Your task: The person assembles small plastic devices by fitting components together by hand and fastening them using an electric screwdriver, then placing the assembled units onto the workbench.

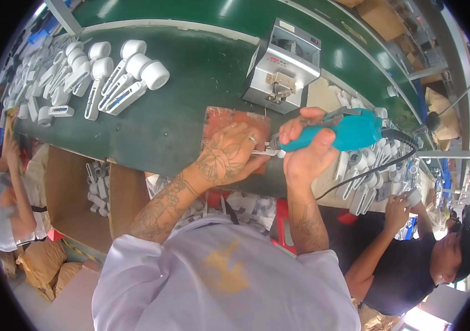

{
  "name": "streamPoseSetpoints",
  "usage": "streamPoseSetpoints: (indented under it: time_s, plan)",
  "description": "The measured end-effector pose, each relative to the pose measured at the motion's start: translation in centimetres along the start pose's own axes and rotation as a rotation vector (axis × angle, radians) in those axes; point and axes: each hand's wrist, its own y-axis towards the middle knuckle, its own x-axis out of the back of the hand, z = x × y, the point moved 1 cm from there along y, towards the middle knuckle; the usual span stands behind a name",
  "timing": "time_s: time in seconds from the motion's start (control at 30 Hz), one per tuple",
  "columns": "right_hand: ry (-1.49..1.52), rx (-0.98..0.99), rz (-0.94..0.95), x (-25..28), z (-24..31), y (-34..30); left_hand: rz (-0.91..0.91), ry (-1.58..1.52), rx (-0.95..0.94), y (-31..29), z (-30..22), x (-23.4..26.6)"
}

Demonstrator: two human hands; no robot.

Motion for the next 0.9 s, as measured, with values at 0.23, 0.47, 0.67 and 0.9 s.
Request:
streamPoseSetpoints:
  time_s: [0.23,0.47,0.67,0.9]
  plan:
    - [0.053,-0.008,0.024,0.6,-0.3,0.2,0.054,-0.065,0.041,0.2,-0.3,0.4]
    - [0.041,0.021,0.029,0.2,-0.2,0.4,0.057,-0.001,0.066,0.8,-1.1,0.7]
    - [-0.055,0.065,-0.027,0.3,0.1,4.5,0.095,-0.06,0.135,1.4,0.1,1.3]
    - [-0.208,0.183,0.025,-1.3,-3.0,9.6,0.074,-0.002,-0.048,1.5,1.3,0.8]
